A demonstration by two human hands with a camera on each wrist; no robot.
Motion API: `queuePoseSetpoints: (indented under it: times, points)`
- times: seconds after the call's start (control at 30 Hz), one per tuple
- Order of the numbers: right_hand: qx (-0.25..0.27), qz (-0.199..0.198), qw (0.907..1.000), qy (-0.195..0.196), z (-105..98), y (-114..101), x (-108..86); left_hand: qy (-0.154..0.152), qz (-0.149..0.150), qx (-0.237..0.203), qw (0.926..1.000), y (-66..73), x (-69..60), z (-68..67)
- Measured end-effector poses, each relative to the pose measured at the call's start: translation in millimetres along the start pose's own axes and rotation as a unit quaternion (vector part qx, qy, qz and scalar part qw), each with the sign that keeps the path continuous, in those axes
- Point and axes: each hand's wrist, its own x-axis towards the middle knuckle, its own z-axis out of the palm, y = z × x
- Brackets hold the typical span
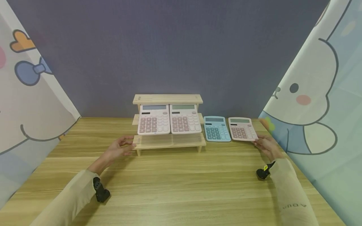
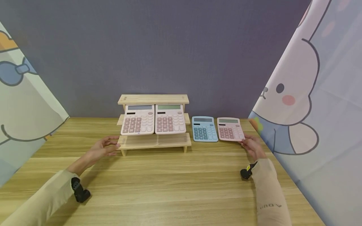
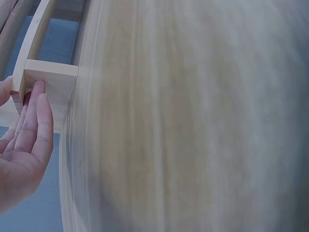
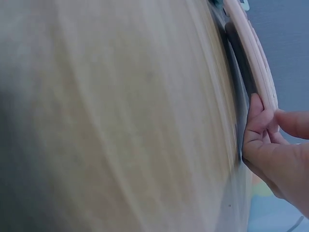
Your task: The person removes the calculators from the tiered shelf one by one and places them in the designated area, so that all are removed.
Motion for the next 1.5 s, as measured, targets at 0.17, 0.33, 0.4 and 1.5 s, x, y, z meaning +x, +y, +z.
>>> queuePoseSetpoints:
  times: [0.17, 0.33, 0.4, 1.5]
  points:
    - [-0.038, 0.005, 0.9990, 0.020, -0.7, 0.9, 4.4, -0.003, 0.001, 0.000, 1.0000, 0.2, -0.3, 0.1]
    - [-0.058, 0.007, 0.9982, 0.014, -1.0, 1.9, 7.3, -0.002, 0.002, 0.002, 1.0000, 0.3, -0.8, 0.1]
    - [-0.062, 0.009, 0.9980, 0.009, -0.7, 1.9, 7.5, -0.001, 0.001, 0.001, 1.0000, 0.4, -0.9, 0.1]
    - [-0.187, 0.005, 0.9823, 0.000, -7.3, 2.1, 18.7, -0.003, 0.003, -0.001, 1.0000, 0.8, -0.2, 0.4]
